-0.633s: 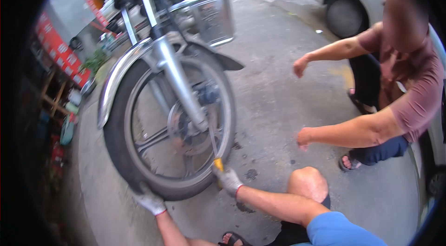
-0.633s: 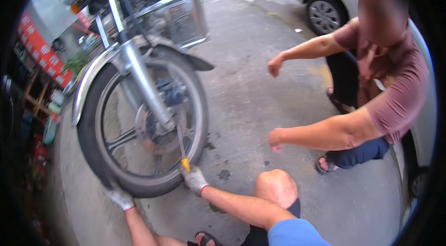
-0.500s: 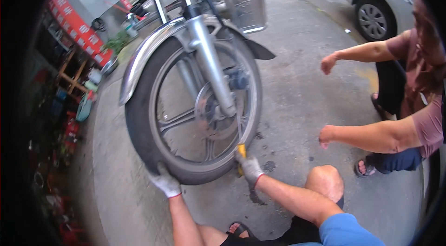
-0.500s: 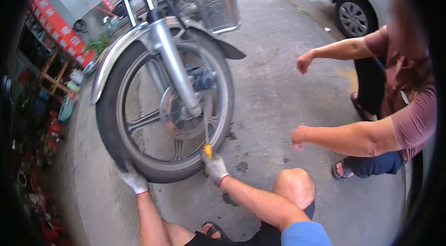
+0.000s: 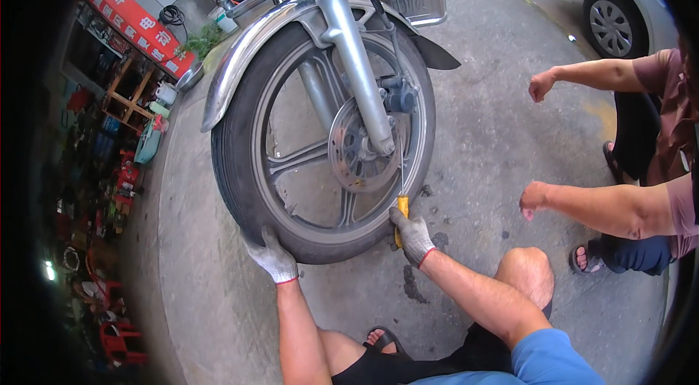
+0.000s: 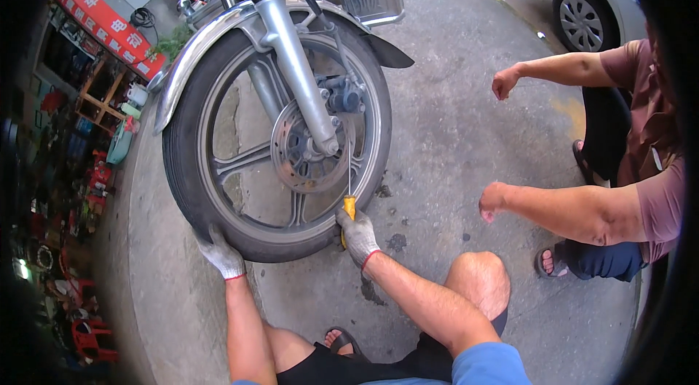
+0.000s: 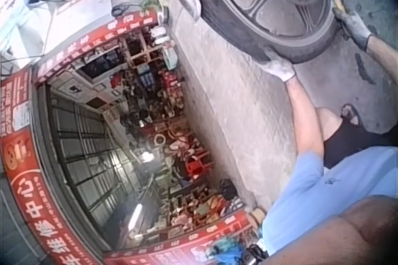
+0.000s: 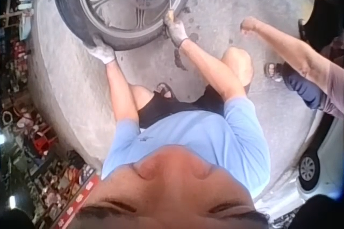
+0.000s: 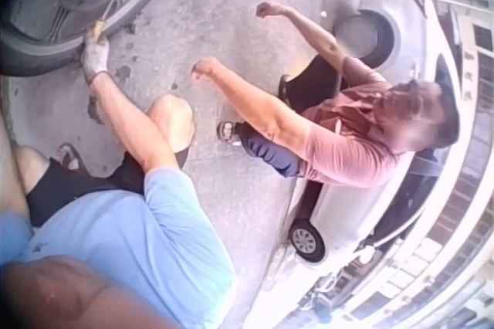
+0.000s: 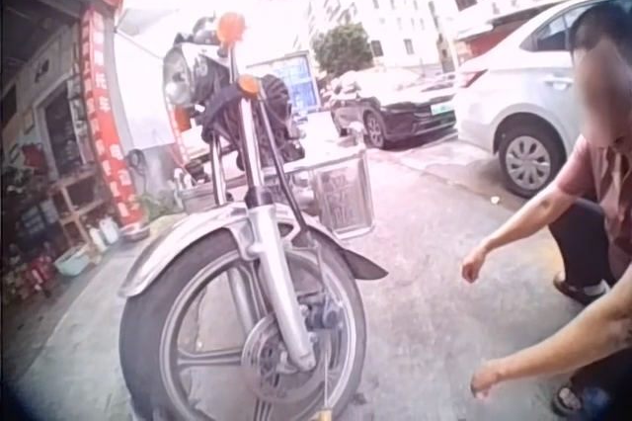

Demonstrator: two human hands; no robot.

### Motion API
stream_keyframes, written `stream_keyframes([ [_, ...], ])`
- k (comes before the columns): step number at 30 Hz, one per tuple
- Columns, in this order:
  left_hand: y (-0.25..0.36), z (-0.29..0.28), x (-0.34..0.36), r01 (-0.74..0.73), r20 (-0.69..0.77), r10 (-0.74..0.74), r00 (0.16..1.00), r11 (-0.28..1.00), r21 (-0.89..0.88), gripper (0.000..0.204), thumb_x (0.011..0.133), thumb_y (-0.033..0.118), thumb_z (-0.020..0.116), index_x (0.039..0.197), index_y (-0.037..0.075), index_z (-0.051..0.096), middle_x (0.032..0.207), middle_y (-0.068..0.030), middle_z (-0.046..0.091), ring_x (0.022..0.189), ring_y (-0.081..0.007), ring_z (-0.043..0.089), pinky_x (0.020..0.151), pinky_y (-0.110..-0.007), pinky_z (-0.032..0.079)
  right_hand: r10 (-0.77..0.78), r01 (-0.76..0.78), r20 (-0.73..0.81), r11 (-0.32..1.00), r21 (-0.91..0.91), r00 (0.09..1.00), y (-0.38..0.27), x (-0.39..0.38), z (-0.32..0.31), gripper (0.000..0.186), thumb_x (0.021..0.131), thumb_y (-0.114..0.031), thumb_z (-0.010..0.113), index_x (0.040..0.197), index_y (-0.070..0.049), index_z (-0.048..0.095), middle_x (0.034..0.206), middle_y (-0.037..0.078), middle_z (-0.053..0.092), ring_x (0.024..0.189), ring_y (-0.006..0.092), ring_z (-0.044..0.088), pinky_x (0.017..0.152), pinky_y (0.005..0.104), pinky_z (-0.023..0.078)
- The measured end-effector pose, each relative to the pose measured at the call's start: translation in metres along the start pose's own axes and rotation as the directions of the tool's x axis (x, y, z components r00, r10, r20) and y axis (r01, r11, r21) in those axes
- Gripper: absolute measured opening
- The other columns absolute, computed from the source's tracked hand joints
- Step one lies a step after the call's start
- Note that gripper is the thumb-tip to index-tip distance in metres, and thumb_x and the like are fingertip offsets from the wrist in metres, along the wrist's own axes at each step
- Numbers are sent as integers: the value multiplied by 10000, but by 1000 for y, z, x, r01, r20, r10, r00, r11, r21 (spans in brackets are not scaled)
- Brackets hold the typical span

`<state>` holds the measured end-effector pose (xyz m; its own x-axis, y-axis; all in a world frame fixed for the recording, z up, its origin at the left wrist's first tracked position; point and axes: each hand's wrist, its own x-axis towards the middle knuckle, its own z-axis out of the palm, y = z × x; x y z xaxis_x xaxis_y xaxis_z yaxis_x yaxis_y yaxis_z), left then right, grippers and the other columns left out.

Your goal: The person uses a screwdriver to manipulate the brake caliper and wheel assembly of a motorcycle while another person observes.

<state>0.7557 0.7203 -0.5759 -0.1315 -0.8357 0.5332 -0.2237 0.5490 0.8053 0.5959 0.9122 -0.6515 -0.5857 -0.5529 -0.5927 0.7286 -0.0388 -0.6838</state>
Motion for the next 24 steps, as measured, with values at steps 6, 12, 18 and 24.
stream_keyframes([
  [6, -7, 1, 0, -82, -2, 82, 997, 996, 41, 519, 946, 226, 556, 1322, -109, 429, 1299, -235, 530, 1160, -311, 520, 1029, -382, 364, -63, 63, 4, 997, -32, 998, 23, 16, -7, 321, 907, -275, 611, 1044, 15, 598, 804, 31, 601, 692, 114, 536, 615, 287, 440],
  [12, -5, 1, -1, -73, 2, 73, 997, 996, 52, 496, 943, 197, 553, 1314, -110, 436, 1280, -225, 545, 1142, -293, 528, 1011, -379, 381, -63, 63, -2, 997, -33, 998, 32, 13, -4, 349, 902, -277, 619, 1057, 35, 611, 872, 59, 629, 775, 135, 558, 692, 300, 450],
  [18, -6, -3, -1, -77, 61, 75, 995, 996, 44, 470, 951, 216, 535, 1305, -85, 465, 1259, -194, 564, 1123, -273, 534, 1003, -374, 386, -103, 102, -24, 994, -45, 994, 52, 9, -4, 362, 907, -282, 614, 1063, 45, 610, 902, 81, 641, 828, 160, 567, 766, 312, 449],
  [24, -8, 2, -2, -38, 6, 38, 999, 999, 5, 486, 929, 183, 563, 1315, -92, 455, 1303, -211, 536, 1166, -291, 519, 1041, -381, 352, -149, 151, -53, 988, 36, 987, 11, 16, 0, 307, 903, -277, 606, 953, 24, 629, 763, 38, 604, 702, 124, 538, 639, 308, 435],
])
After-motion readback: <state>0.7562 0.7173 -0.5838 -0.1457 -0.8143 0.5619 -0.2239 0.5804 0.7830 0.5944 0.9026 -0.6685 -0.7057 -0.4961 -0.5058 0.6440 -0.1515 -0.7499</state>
